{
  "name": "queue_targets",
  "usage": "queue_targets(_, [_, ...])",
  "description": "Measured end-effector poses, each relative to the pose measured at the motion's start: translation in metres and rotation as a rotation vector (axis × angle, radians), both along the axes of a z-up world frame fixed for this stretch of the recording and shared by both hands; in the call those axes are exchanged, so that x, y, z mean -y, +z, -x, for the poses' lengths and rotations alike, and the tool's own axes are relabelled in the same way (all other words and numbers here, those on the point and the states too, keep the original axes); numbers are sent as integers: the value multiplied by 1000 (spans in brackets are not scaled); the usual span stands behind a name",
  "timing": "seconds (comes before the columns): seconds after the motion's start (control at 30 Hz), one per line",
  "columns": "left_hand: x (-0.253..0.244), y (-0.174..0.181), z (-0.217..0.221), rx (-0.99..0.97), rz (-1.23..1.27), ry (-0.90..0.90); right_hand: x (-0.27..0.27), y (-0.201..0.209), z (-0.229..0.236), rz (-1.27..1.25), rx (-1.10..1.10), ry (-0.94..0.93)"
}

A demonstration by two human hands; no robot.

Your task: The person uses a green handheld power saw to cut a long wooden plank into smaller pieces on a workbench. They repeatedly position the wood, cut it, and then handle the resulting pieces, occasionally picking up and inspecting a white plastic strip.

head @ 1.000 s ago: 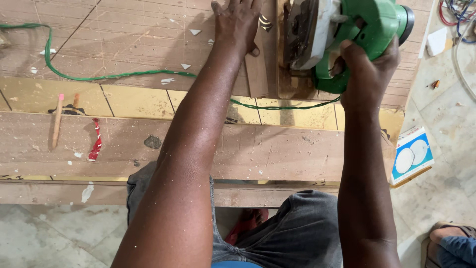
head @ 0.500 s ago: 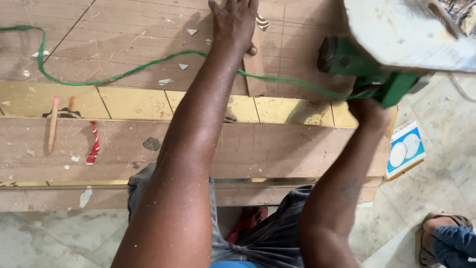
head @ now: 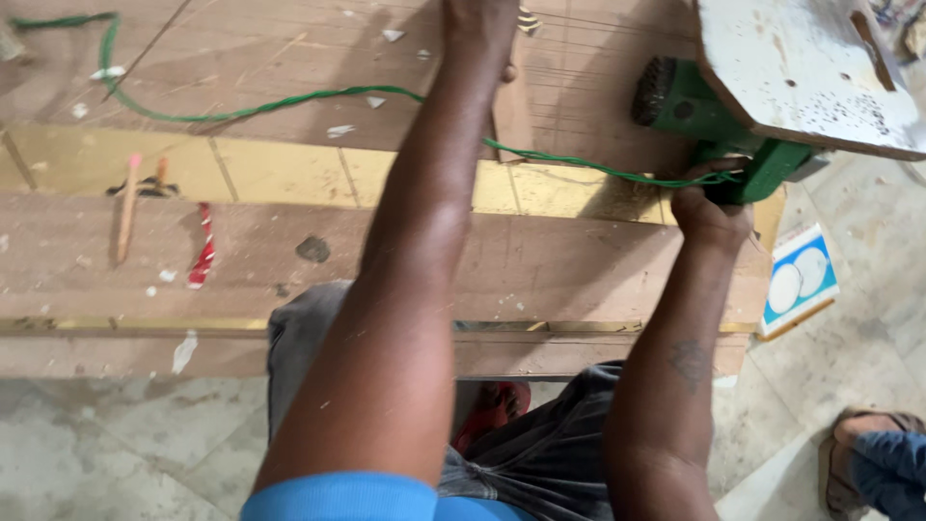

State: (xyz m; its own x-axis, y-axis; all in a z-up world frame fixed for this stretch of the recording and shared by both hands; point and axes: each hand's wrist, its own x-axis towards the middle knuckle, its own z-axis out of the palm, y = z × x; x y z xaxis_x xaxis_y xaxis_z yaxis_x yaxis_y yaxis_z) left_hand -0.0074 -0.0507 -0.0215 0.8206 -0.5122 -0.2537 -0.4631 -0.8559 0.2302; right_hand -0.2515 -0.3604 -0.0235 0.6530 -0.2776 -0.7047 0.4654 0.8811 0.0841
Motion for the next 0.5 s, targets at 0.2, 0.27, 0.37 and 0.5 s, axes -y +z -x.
queue_targets(0.2, [-33,16,-23,28,-12,56,-59,45,11,83,-213,97])
queue_targets(0.27, [-55,17,-9,184,61,26,-91,47,34,212,-587,114])
queue_targets(0.37, [-126,22,35,434,318,-13,-148,45,62,426,-560,357])
queue_targets(0.5, [-297,32,93,661,494,268,-233,56,43,685,-365,757])
